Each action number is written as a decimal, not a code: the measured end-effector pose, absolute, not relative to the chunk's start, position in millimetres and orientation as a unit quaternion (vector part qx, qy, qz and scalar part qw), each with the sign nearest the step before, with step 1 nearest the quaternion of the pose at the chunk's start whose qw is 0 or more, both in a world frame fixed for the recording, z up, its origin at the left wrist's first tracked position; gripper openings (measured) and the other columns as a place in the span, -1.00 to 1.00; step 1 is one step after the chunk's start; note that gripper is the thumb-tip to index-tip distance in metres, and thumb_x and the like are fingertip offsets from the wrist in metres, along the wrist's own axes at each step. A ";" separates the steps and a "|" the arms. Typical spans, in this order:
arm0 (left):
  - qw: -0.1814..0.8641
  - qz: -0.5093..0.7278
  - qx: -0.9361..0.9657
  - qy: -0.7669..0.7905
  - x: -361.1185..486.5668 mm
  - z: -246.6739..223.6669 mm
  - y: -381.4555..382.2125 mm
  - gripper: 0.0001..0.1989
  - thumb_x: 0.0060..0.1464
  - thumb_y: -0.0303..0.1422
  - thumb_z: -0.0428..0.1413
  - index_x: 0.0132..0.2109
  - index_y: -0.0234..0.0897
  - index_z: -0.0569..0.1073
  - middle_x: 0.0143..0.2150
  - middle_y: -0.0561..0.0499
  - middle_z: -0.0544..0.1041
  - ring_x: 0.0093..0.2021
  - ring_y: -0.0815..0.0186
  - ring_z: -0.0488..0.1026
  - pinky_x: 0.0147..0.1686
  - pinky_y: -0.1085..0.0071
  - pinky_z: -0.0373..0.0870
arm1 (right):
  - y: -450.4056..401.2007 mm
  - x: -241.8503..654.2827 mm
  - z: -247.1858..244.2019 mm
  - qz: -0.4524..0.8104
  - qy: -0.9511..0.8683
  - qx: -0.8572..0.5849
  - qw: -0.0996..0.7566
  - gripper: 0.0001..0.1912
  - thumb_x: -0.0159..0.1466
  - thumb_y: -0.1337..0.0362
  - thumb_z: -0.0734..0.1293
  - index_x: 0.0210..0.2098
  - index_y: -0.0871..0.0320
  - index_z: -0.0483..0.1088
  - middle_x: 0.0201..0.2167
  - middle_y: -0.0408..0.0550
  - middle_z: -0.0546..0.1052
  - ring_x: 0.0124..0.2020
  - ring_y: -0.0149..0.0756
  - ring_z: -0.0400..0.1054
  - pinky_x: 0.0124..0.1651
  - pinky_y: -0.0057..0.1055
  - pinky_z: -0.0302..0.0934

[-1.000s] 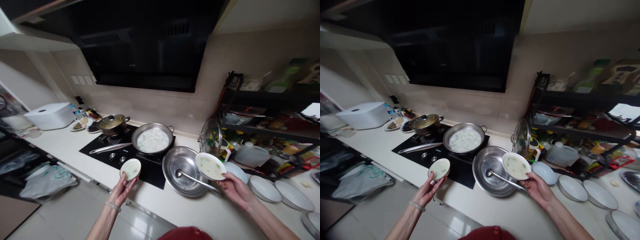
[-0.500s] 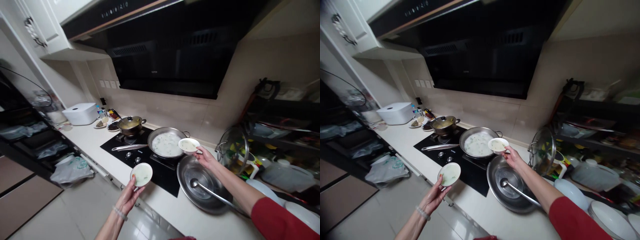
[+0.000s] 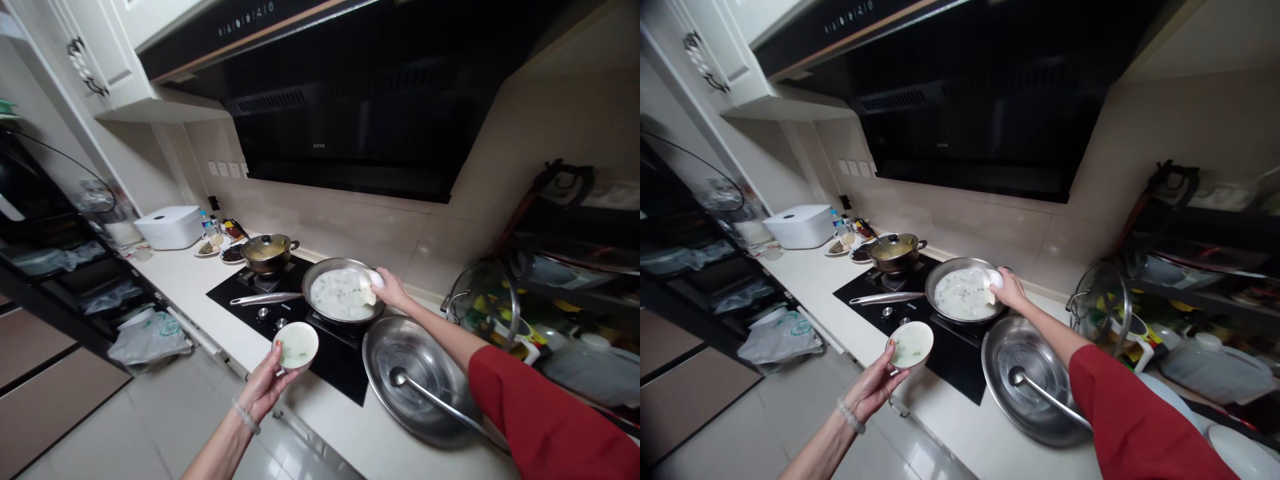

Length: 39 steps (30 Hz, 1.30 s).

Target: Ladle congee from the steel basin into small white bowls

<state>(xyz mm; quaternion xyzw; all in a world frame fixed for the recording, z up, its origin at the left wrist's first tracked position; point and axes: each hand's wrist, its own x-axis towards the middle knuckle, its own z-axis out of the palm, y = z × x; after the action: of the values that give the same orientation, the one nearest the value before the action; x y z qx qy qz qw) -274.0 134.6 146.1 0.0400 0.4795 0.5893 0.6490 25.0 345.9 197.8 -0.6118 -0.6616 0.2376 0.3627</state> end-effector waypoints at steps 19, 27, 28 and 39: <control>0.712 0.532 0.133 0.438 -272.3 191.0 219.5 -0.56 0.06 -0.31 0.18 0.08 -0.35 0.36 -0.24 -0.14 0.53 -0.37 0.26 0.55 -0.44 0.35 0.59 | 309.8 25.2 212.4 0.552 -0.219 -0.560 0.578 -0.83 0.17 0.29 0.34 -0.27 0.16 0.27 -0.61 -0.22 0.32 -0.72 -0.56 0.13 -0.77 -0.69 -0.04; 0.628 0.466 0.331 0.528 -247.8 211.4 287.1 -0.66 0.04 -0.25 0.20 -0.14 -0.45 0.41 -0.40 -0.07 0.48 -0.50 0.36 0.47 -0.49 0.39 0.53 | 218.3 74.7 226.8 0.620 -0.152 -0.466 0.612 -0.89 0.13 0.39 0.32 -0.36 0.13 0.27 -0.63 -0.20 0.37 -0.75 -0.57 0.12 -0.85 -0.74 -0.14; 0.613 0.458 0.349 0.541 -243.7 209.8 295.8 -0.65 0.01 -0.23 0.21 -0.17 -0.45 0.40 -0.45 -0.03 0.45 -0.54 0.38 0.44 -0.50 0.37 0.51 | 205.6 82.4 226.9 0.620 -0.143 -0.459 0.620 -0.87 0.11 0.39 0.34 -0.38 0.13 0.27 -0.64 -0.21 0.37 -0.75 -0.57 0.11 -0.86 -0.74 -0.14; 0.344 0.390 0.588 0.620 -219.3 207.1 346.3 -0.44 -0.32 -0.25 0.39 -0.12 -0.31 0.42 -0.07 -0.17 0.40 -0.11 0.11 0.43 -0.10 0.30 0.34 | 71.2 183.0 207.4 0.495 -0.071 -0.544 0.674 -0.64 -0.16 0.33 0.48 -0.36 0.08 0.35 -0.64 -0.20 0.36 -0.77 -0.53 0.12 -0.87 -0.66 -0.03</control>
<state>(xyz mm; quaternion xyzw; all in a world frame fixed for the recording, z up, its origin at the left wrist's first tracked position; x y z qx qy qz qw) -219.3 346.3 207.1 0.5880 0.6196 0.3901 0.3438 183.0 71.2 207.4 -0.5439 -0.0713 0.4950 0.6739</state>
